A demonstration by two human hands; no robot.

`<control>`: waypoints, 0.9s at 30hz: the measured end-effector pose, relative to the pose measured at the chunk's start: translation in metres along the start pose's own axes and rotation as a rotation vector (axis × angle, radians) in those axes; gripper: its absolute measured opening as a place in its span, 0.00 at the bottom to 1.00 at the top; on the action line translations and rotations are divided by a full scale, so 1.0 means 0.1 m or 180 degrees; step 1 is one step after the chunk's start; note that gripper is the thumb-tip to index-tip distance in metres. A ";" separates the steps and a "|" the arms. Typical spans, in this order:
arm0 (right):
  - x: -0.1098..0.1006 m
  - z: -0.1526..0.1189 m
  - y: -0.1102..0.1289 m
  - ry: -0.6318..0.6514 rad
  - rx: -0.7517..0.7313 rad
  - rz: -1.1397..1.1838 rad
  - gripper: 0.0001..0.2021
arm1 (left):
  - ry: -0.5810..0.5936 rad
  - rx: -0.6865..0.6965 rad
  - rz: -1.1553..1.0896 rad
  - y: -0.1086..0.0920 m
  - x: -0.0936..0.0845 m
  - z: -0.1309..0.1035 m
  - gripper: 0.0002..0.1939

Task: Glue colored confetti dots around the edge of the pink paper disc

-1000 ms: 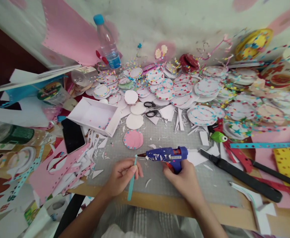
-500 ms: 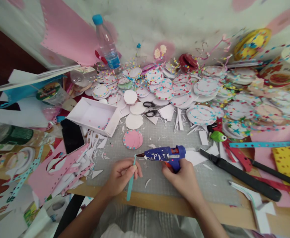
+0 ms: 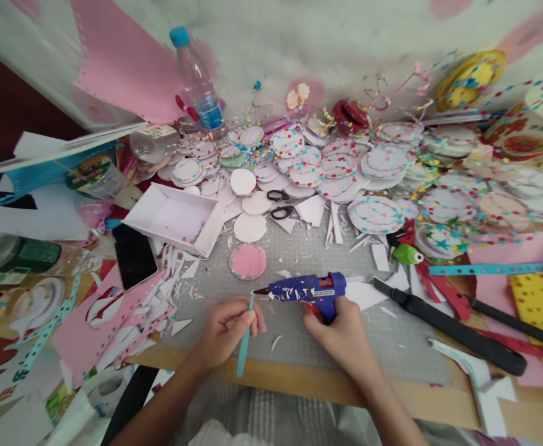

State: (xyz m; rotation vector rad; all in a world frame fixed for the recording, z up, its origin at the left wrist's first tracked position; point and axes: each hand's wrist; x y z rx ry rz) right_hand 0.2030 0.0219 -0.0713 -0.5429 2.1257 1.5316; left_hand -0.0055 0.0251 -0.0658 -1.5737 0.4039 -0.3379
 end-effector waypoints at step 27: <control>0.02 -0.05 -0.01 -0.0102 -0.0110 -0.0009 0.13 | -0.0050 0.0020 -0.0042 0.01 0.00 -0.01 0.22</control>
Point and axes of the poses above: each hand's wrist, its own z-axis towards the middle knuckle, its own x-axis out of the palm, y = z × x, and after that the axes turned 5 degrees about y, right-handed
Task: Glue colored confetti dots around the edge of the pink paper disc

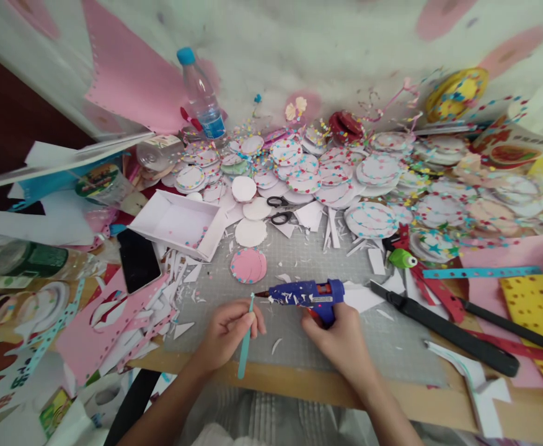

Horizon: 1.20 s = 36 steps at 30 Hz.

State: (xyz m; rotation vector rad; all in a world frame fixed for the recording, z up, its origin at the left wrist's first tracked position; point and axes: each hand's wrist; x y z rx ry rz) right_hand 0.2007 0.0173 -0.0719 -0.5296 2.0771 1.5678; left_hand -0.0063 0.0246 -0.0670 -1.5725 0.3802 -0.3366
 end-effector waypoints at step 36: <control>0.20 0.16 0.41 -0.0504 -0.4391 -0.1424 0.09 | -0.0998 -0.0486 0.1005 -0.40 0.20 0.19 0.20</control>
Point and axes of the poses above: each hand's wrist, its own z-axis towards the middle knuckle, its own x-axis out of the palm, y = z × x, and after that the axes turned 5 degrees about y, right-handed
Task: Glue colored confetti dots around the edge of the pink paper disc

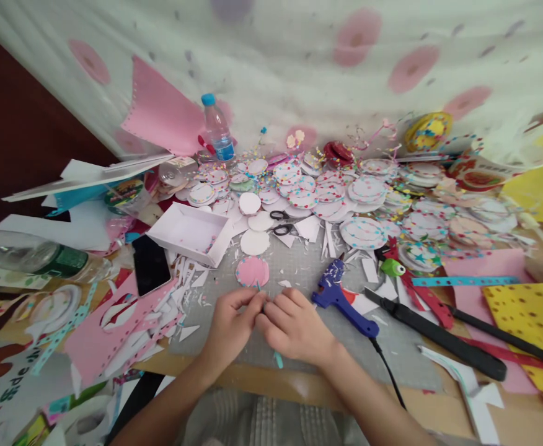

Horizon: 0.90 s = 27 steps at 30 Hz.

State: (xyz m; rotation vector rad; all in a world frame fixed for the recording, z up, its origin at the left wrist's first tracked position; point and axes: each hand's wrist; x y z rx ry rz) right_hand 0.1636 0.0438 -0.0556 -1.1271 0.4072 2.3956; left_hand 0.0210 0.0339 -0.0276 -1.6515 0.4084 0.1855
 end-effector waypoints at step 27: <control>0.30 -0.10 0.02 -0.0164 0.1771 0.1511 0.11 | 0.0147 0.2030 0.2261 0.67 -0.18 -0.20 0.18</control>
Point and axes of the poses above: each hand's wrist, its own z-axis towards the middle knuckle, its own x-axis out of the palm, y = z × x, and after that the axes turned 5 degrees about y, right-handed
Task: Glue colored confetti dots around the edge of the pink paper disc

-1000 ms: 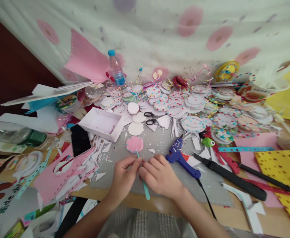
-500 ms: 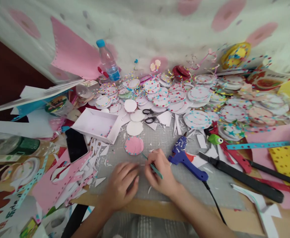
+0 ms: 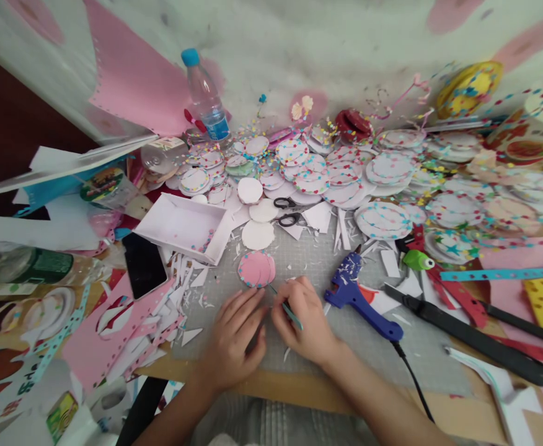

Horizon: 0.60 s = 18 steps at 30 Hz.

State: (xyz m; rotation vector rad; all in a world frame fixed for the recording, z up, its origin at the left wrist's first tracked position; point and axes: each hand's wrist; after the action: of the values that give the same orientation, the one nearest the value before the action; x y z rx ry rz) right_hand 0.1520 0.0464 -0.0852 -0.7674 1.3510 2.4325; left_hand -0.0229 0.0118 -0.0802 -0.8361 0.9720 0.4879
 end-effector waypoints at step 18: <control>-0.01 0.00 0.00 0.0120 -0.0050 -0.0145 0.12 | 0.0032 -0.0310 -0.0022 0.01 0.03 0.01 0.17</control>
State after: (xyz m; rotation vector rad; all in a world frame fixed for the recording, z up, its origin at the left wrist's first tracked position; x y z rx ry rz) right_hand 0.1530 0.0466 -0.0846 -0.8428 1.3148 2.4079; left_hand -0.0214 0.0132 -0.0824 -0.9298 0.9601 0.5290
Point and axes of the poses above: each hand's wrist, its own z-axis towards the middle knuckle, its own x-axis out of the palm, y = z × x, and after that the axes turned 5 degrees about y, right-handed
